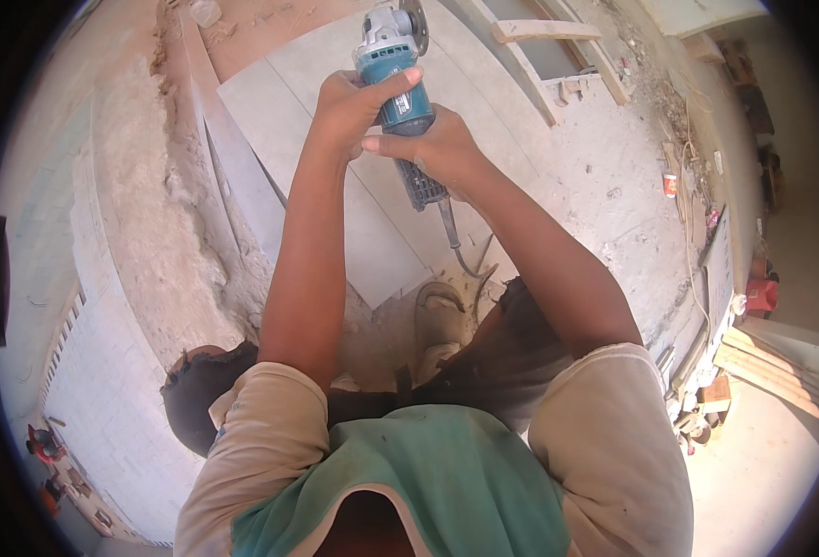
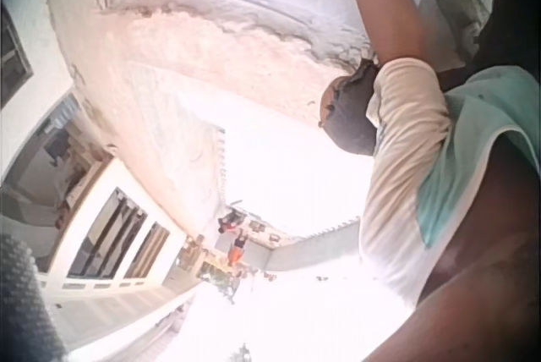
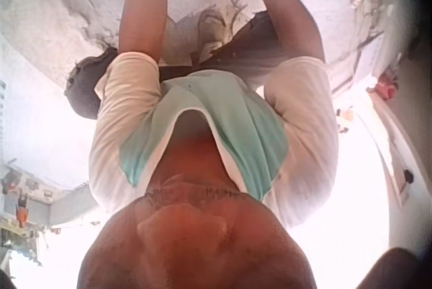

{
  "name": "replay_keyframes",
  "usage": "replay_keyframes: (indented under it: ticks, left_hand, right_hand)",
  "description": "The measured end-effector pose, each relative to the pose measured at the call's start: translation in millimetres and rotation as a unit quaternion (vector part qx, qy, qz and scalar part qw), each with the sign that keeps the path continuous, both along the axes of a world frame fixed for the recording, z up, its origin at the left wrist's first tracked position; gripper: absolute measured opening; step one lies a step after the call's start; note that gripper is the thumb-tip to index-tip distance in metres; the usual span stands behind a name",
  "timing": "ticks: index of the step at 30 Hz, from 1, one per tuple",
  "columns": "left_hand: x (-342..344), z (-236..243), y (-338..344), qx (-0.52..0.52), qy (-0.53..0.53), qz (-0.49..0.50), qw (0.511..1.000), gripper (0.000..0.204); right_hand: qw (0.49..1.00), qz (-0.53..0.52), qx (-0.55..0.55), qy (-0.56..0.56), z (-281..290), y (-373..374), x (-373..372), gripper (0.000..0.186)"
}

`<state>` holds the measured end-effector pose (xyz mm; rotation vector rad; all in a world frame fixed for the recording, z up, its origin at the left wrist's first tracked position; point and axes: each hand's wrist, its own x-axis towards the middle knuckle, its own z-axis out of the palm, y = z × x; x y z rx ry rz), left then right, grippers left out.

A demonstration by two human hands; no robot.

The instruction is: The person uses a power tool to cut a large tile, guiding the blade along a marked line while holding the tile steady by hand.

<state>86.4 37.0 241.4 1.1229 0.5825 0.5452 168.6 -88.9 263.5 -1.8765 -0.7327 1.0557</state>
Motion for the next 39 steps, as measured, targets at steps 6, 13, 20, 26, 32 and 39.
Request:
replay_keyframes:
  ticks: [6,13,20,26,32,39]
  left_hand:
    - [0,8,-1,0.037,0.030,0.014,0.999,0.088]
    - [-10,-30,-8,0.016,0.019,0.135,0.990,0.088]
    - [-7,-70,-69,-0.027,0.157,0.010,0.987,0.073]
    - [-4,-83,-76,-0.103,0.119,0.054,0.986,0.060]
    - [-4,-79,-88,-0.096,0.136,0.120,0.979,0.056]
    - [-3,-96,-86,-0.079,0.144,0.182,0.970,0.057]
  right_hand:
    - [0.997,0.004,0.065,0.035,-18,4,12,0.053]
    - [0.995,-0.027,0.070,0.068,-22,29,29,0.047]
    - [0.988,-0.125,0.062,0.061,-48,45,56,0.042]
    - [0.989,-0.132,0.058,0.037,-58,50,50,0.037]
    - [0.989,-0.134,0.028,0.049,-57,50,47,0.040]
    - [0.992,-0.107,0.029,0.055,-60,65,39,0.038]
